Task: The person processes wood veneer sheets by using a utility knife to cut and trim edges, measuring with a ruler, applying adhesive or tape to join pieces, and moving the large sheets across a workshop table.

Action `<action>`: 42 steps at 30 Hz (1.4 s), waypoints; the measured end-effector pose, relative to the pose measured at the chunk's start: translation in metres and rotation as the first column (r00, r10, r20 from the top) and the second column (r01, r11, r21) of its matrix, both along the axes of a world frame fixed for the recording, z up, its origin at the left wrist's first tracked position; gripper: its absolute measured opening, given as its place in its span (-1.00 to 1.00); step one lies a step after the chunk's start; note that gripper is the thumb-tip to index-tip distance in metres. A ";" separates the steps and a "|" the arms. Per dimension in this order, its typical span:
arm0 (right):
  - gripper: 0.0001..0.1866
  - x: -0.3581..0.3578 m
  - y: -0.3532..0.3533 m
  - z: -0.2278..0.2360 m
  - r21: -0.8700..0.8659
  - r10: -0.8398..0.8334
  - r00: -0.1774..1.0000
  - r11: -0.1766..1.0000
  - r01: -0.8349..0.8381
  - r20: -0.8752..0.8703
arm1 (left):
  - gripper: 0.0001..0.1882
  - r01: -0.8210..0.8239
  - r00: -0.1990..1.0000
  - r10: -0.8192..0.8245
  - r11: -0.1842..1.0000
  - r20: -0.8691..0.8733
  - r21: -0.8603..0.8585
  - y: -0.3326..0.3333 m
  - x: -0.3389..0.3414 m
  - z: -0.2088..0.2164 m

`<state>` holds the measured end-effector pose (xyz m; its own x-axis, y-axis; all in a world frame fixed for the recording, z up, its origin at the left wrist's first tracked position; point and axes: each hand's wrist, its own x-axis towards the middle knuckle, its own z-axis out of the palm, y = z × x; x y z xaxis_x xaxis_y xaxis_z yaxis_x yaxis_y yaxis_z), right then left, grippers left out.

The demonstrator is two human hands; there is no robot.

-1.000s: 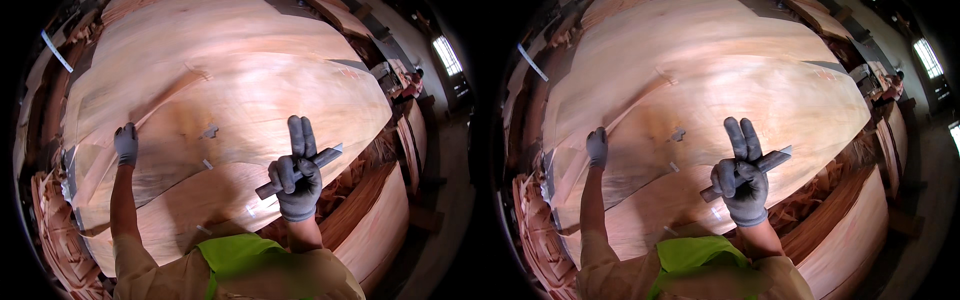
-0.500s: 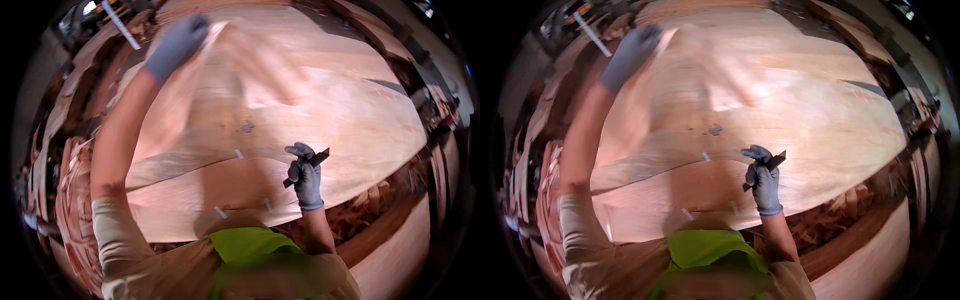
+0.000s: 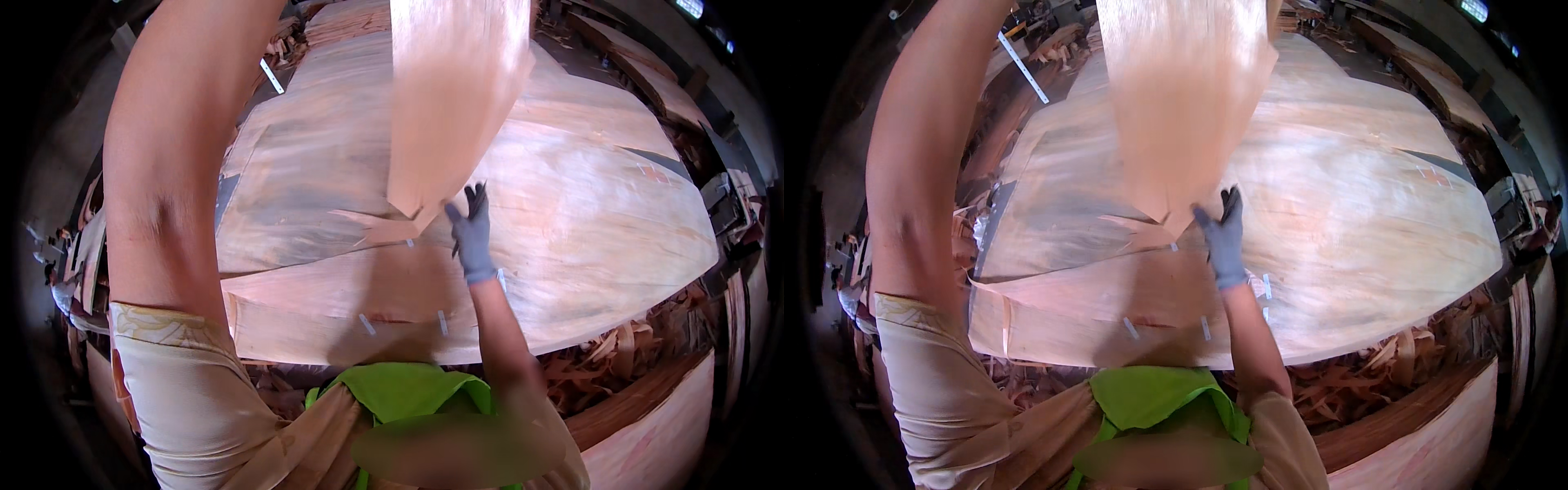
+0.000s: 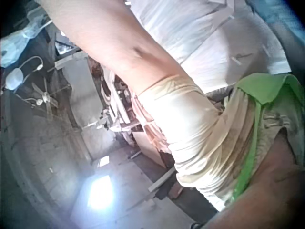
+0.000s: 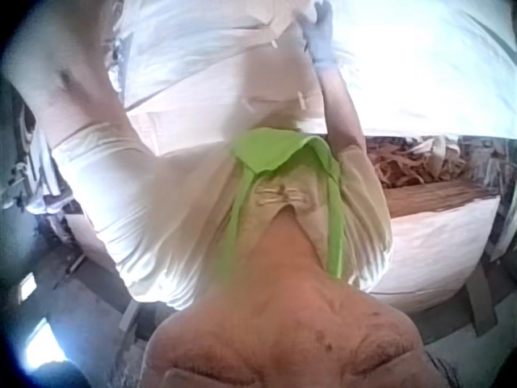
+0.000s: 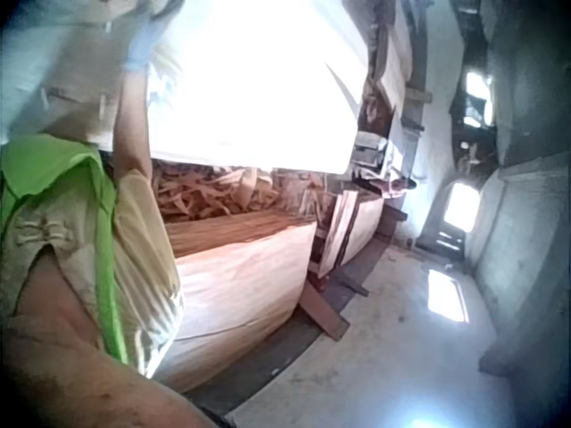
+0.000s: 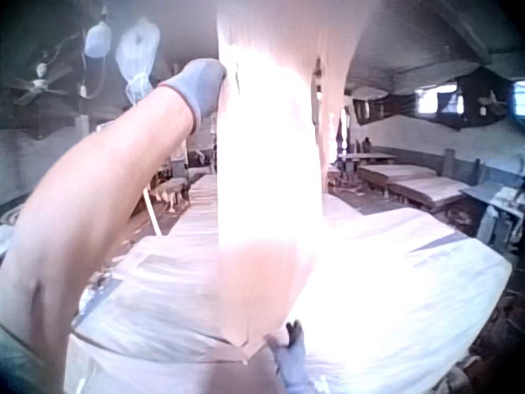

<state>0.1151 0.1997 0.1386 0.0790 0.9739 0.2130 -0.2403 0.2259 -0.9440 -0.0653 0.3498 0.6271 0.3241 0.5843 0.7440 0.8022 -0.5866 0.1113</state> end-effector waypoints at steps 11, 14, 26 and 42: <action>-0.83 0.171 0.023 0.120 -0.090 -0.021 0.826 0.992 0.087 0.564 | -0.89 0.211 0.563 -0.024 0.971 0.826 -0.116 -0.065 -0.118 -0.116; -0.89 0.220 0.029 0.178 0.038 -0.106 0.684 0.993 0.114 0.722 | -0.89 0.342 0.251 0.096 0.922 0.963 -0.181 0.016 -0.201 -0.209; -0.71 0.145 0.141 0.140 0.156 -0.156 -0.043 0.988 -0.015 0.987 | -0.91 0.182 -0.191 0.259 0.957 0.947 -0.226 -0.024 -0.241 -0.472; -0.83 0.032 0.175 -0.102 -0.077 0.069 -0.137 0.996 -0.048 0.988 | -0.27 -0.663 0.094 0.823 0.471 0.560 -0.581 -0.148 -0.356 -0.747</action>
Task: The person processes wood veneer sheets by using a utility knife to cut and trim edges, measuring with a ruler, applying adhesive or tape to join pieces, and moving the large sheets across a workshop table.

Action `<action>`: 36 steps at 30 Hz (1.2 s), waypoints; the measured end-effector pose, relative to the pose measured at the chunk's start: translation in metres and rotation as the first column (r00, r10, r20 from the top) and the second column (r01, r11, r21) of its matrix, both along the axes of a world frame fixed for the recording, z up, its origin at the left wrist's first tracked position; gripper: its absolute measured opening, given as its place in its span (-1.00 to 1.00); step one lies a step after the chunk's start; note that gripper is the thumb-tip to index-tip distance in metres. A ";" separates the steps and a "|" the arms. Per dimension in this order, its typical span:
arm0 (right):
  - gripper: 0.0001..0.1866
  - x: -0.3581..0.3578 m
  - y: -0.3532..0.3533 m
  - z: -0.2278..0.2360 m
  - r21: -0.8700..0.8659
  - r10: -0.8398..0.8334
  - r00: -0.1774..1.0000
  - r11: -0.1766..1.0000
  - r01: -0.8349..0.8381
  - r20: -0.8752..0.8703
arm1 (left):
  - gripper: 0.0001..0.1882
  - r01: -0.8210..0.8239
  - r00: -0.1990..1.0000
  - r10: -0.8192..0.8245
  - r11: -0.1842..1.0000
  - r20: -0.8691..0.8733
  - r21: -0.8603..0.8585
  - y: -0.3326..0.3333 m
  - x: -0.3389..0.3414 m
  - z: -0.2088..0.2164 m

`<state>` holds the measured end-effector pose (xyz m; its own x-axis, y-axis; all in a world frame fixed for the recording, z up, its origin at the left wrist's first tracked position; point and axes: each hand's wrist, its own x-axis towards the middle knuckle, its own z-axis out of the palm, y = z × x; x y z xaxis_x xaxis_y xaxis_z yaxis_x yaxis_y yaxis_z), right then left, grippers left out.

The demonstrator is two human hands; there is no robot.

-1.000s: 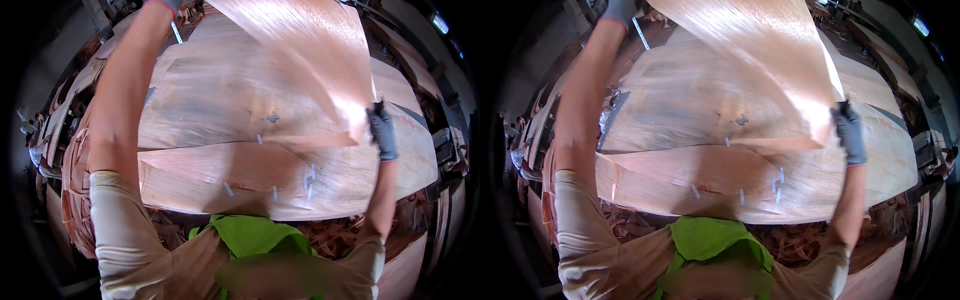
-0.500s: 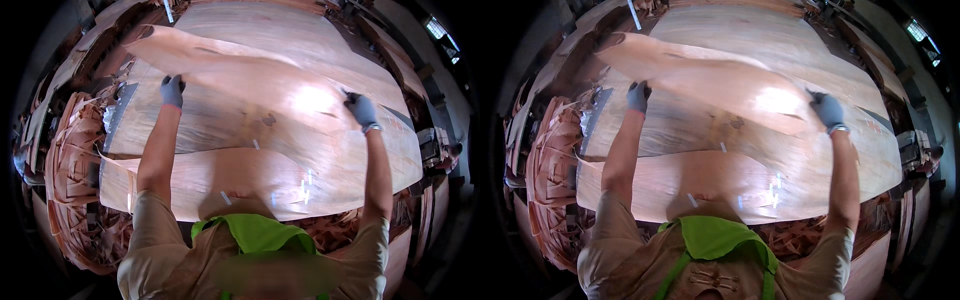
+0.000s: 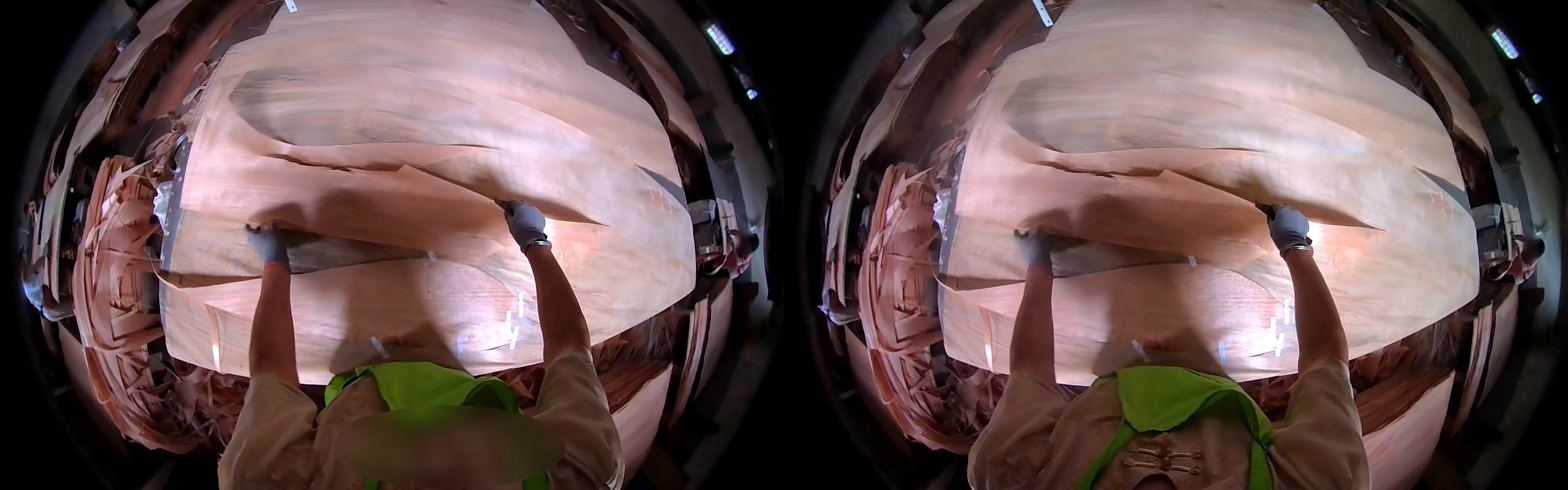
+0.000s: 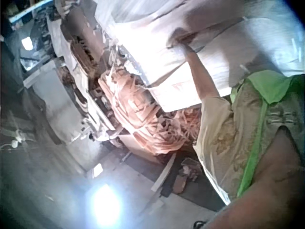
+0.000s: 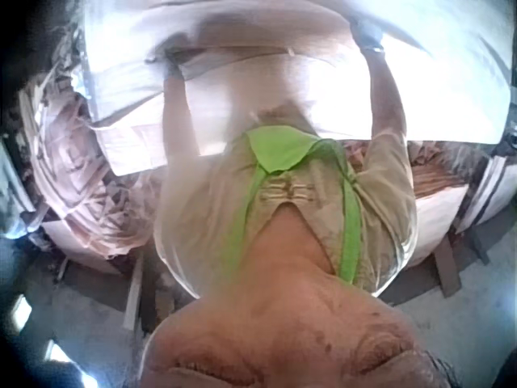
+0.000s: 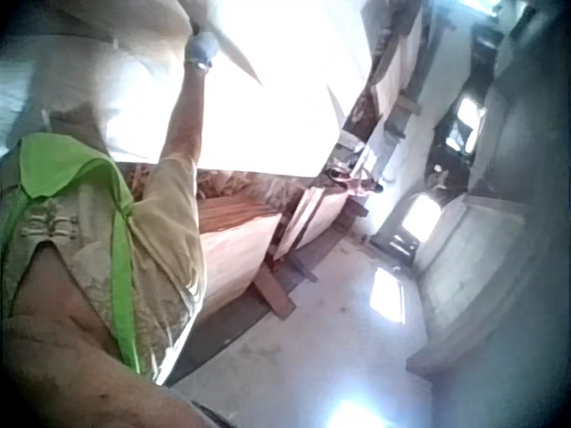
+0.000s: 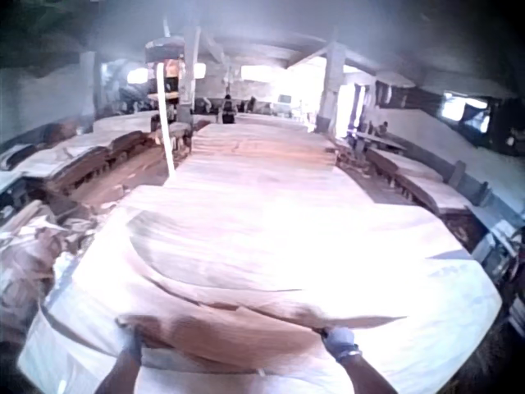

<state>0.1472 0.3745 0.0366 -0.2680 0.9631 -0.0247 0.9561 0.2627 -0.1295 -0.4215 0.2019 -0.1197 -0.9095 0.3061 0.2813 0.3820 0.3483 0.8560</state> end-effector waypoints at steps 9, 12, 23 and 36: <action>-0.83 0.025 0.027 -0.022 0.022 0.067 0.996 0.998 -0.066 -0.066 | -0.26 0.413 0.429 -0.868 0.434 -0.250 -0.801 0.065 0.198 0.115; -0.74 0.055 0.052 -0.037 0.084 0.040 0.990 0.996 -0.029 -0.135 | -0.25 0.431 0.480 -0.861 0.399 -0.168 -0.809 0.077 0.226 0.094; -0.78 -0.097 -0.007 -0.033 -0.057 0.303 0.920 0.944 -0.326 -0.248 | -0.51 0.390 0.568 -0.758 0.592 -0.322 -0.705 0.103 0.197 0.096; -0.81 -0.269 0.048 -0.071 -0.013 0.524 0.847 0.850 -0.527 -0.089 | -0.30 0.537 0.647 -0.743 0.604 -0.172 -0.589 0.110 0.196 0.090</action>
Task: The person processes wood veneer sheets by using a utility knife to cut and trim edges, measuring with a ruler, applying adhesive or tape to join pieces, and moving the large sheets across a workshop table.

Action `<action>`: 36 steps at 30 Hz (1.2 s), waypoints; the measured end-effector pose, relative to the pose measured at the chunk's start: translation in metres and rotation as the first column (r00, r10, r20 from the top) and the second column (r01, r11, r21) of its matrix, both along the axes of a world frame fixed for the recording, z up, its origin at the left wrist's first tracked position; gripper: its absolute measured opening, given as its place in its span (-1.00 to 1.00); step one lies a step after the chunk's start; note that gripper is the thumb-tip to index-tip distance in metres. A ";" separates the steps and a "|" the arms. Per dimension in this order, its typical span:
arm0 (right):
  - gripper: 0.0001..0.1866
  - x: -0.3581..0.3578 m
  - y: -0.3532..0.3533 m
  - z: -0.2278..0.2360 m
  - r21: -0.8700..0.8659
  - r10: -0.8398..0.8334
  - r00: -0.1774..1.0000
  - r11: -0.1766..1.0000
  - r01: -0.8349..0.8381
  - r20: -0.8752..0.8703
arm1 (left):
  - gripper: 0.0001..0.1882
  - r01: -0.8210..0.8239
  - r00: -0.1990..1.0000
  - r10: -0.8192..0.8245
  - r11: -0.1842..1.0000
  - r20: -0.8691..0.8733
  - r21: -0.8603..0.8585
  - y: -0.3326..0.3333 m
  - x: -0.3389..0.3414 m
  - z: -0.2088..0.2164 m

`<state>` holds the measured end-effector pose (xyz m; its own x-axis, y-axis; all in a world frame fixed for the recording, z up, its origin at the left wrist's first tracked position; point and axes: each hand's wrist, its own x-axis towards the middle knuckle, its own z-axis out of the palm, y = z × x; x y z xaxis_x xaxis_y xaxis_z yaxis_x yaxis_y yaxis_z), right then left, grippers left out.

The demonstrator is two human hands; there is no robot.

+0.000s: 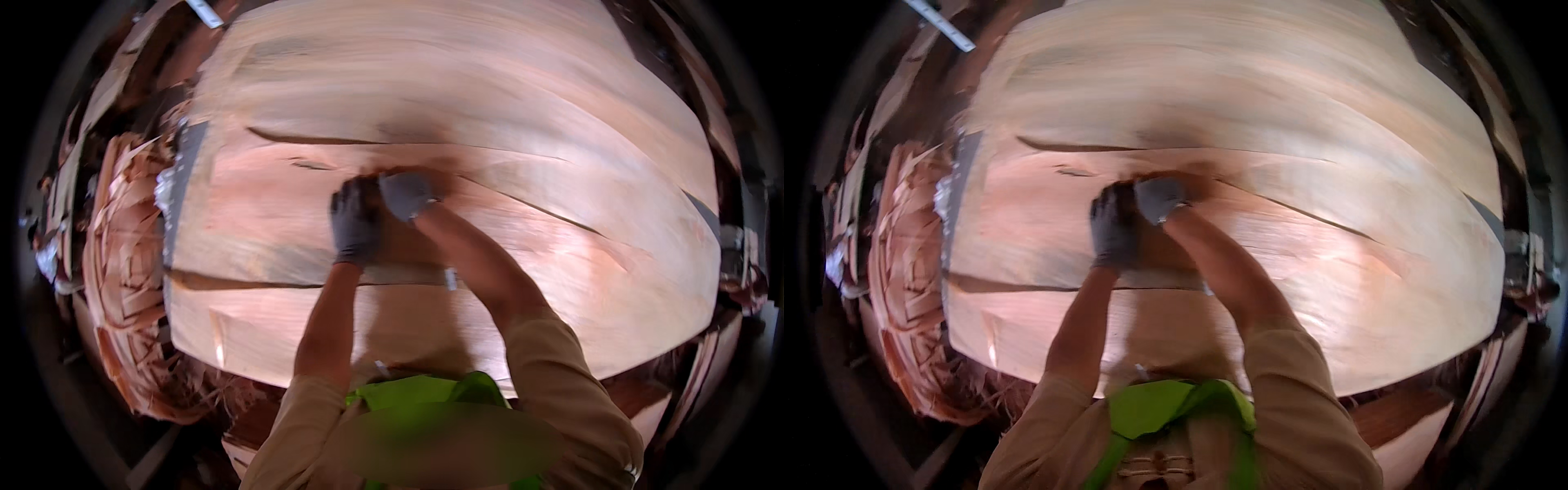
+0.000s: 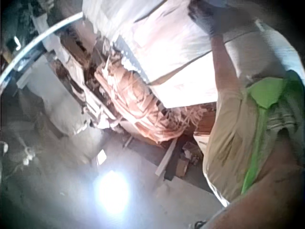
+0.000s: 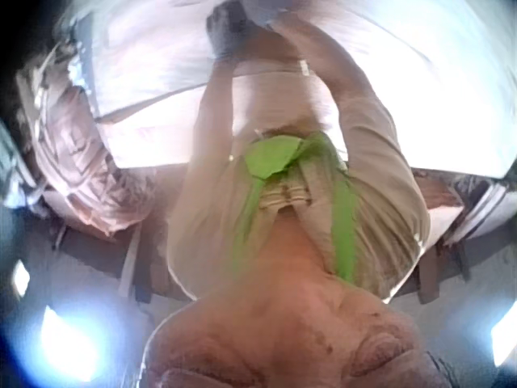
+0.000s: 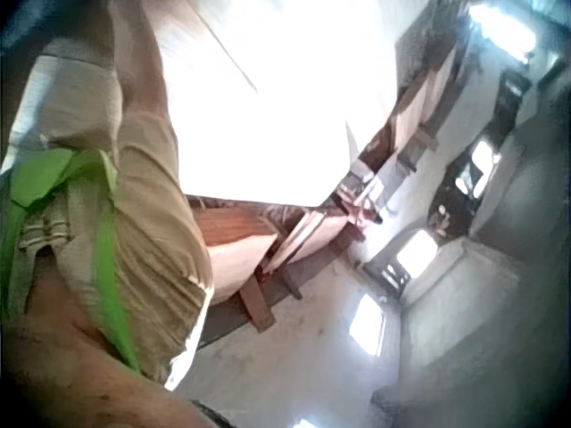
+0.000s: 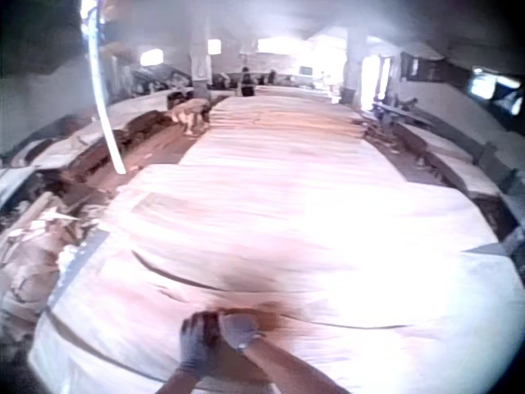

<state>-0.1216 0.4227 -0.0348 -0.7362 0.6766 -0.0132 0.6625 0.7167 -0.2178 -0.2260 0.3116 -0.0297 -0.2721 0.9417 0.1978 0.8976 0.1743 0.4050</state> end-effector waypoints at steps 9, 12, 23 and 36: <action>-0.61 0.131 0.027 0.051 -0.208 0.029 0.990 0.978 0.000 0.137 | -0.46 0.055 0.959 -0.060 0.998 -0.275 -0.026 0.001 0.002 -0.001; -0.60 0.194 0.022 0.060 -0.204 -0.147 0.963 0.959 0.194 0.226 | -0.47 0.056 0.957 -0.061 0.998 -0.282 -0.024 0.002 0.002 0.000; -0.50 0.373 -0.116 0.032 0.016 -0.472 0.762 0.854 0.520 0.444 | -0.46 0.025 0.964 -0.030 0.999 -0.266 -0.023 -0.001 -0.004 -0.015; -0.65 0.055 -0.085 0.014 -0.175 -0.286 0.958 0.944 0.280 -0.004 | -0.42 0.011 0.992 -0.019 0.998 -0.126 -0.064 0.000 -0.008 -0.014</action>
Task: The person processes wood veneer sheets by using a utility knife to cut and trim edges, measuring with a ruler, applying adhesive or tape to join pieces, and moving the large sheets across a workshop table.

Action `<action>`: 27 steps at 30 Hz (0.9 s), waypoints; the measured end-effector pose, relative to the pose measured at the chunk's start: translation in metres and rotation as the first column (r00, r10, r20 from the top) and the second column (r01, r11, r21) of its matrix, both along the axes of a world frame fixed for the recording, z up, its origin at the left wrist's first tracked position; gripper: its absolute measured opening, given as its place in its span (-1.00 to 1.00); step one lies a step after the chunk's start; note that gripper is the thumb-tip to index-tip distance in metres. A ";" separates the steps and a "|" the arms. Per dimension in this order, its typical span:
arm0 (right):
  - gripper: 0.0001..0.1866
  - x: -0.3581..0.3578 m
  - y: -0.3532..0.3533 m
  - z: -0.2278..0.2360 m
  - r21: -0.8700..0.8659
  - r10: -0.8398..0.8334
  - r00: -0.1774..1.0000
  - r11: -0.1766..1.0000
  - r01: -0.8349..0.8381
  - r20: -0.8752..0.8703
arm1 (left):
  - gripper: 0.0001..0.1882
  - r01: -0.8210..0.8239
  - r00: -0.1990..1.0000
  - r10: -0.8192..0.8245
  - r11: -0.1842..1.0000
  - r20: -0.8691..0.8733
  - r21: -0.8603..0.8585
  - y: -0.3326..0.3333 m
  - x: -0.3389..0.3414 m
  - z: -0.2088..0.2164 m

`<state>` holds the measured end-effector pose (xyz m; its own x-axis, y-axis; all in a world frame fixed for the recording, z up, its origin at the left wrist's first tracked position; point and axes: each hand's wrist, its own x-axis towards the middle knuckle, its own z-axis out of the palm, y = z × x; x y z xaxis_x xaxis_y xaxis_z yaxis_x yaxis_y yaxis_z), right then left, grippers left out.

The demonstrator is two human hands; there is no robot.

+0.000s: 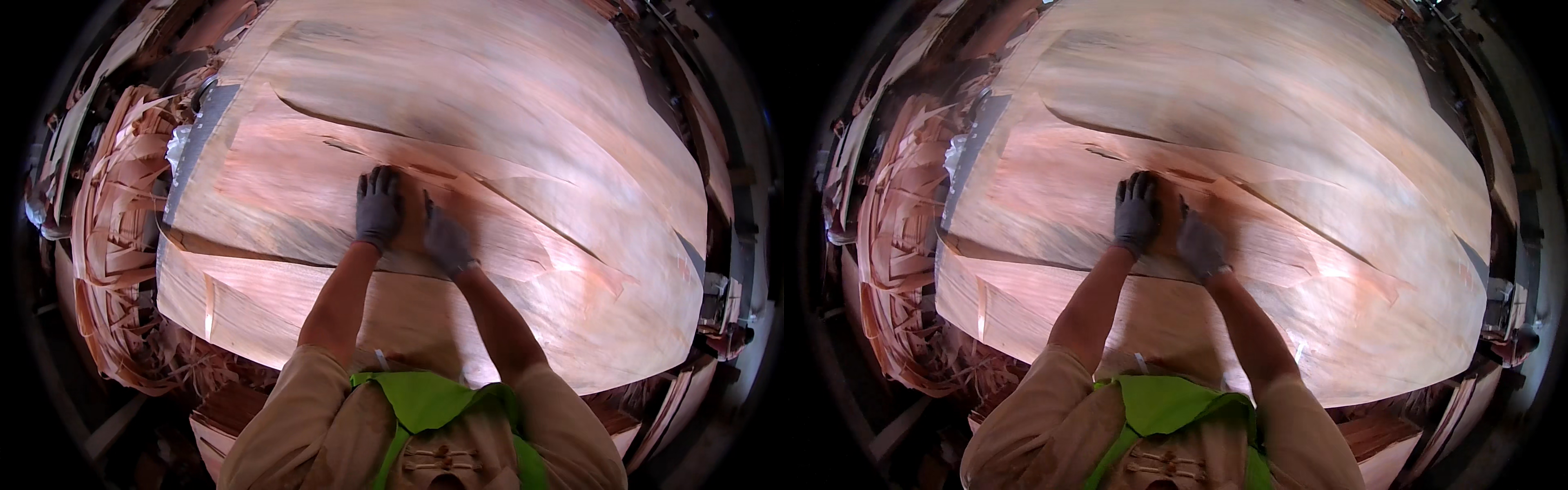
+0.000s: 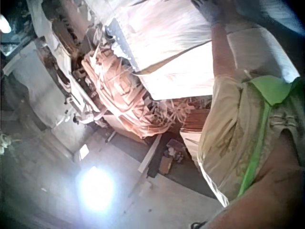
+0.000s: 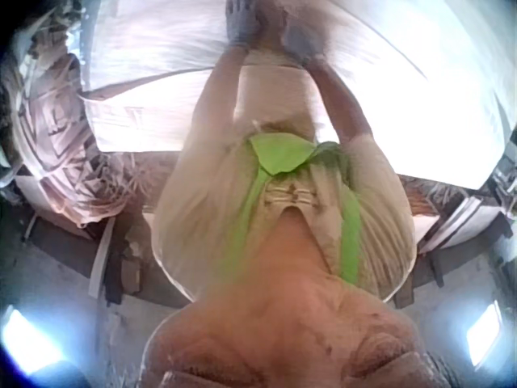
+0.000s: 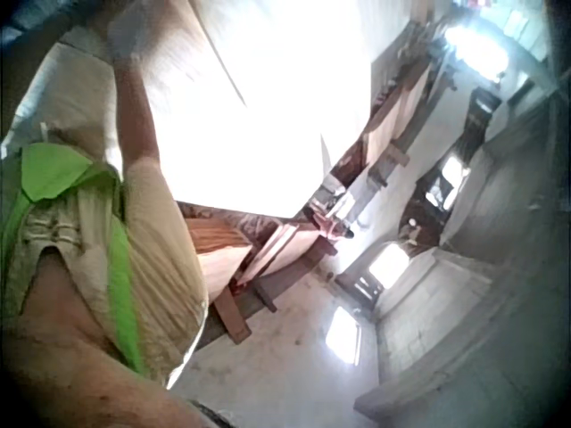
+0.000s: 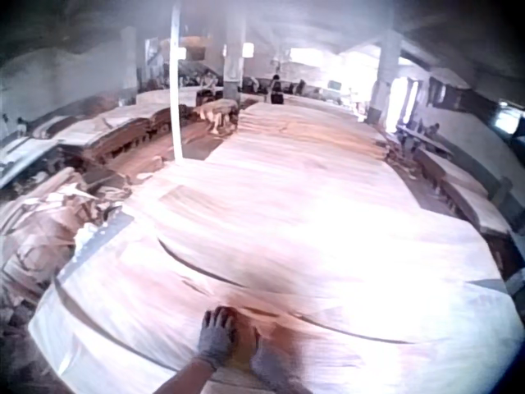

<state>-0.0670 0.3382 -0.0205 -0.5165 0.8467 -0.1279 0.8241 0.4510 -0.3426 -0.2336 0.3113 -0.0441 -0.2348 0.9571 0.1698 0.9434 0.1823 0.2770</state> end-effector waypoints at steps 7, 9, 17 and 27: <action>-0.65 -0.090 0.048 -0.008 -0.141 0.001 0.997 0.990 0.010 0.080 | -0.32 -0.057 0.989 0.034 0.985 0.143 0.162 0.001 0.002 0.000; -0.66 -0.093 0.055 -0.011 -0.120 0.040 0.993 0.992 -0.027 0.109 | -0.32 -0.031 0.999 0.029 0.998 0.047 0.046 0.001 0.005 0.023; -0.77 -0.031 0.009 -0.015 0.039 0.130 0.986 0.990 -0.135 0.107 | -0.37 -0.115 0.992 0.107 0.986 -0.072 -0.117 0.004 0.009 0.019; -0.65 0.028 -0.016 0.014 -0.151 0.136 0.958 0.983 -0.100 0.252 | -0.40 0.146 0.958 -0.162 0.986 0.237 0.082 -0.021 0.041 0.009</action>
